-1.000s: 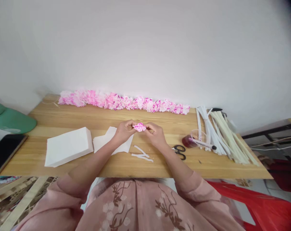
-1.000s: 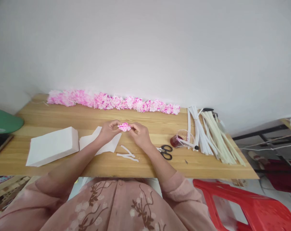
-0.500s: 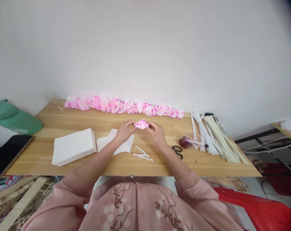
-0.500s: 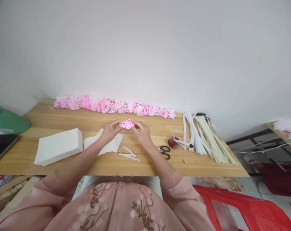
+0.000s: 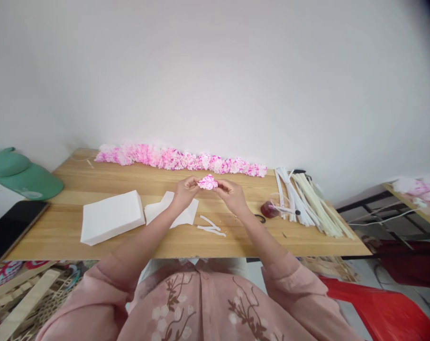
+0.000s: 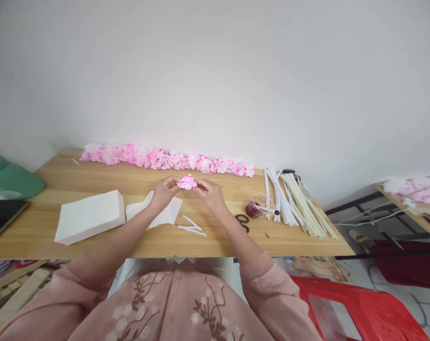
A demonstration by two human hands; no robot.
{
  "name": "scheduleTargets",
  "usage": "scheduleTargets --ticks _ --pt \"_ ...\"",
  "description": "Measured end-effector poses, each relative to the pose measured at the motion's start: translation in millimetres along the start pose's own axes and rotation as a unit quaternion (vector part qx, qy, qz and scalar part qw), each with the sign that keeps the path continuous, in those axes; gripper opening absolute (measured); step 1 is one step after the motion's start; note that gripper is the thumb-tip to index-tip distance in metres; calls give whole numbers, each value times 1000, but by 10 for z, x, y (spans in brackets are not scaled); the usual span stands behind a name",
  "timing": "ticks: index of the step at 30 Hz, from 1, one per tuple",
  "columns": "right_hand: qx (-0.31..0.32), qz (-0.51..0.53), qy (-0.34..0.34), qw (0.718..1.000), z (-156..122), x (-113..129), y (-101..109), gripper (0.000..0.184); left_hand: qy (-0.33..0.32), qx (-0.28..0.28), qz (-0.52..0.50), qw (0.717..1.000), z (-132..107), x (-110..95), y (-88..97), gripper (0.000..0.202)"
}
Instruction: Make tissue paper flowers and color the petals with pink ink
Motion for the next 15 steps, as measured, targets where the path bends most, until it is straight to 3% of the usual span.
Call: scheduleTargets --ticks 7,15 --pt "4 -22 -12 1000 -8 78 -54 19 1 -11 16 1000 -14 -25 -25 21" --pt "30 -25 -11 999 45 6 -71 23 12 -7 22 1000 23 11 -1 23"
Point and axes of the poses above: each hand's wrist, its own z-axis towards the middle knuckle, its own y-axis out of the back of the hand, x = y × z, the point moved 3 cm from there along z, towards the middle knuckle, and after that the axes turned 8 degrees about -z, right-handed, at the moved point
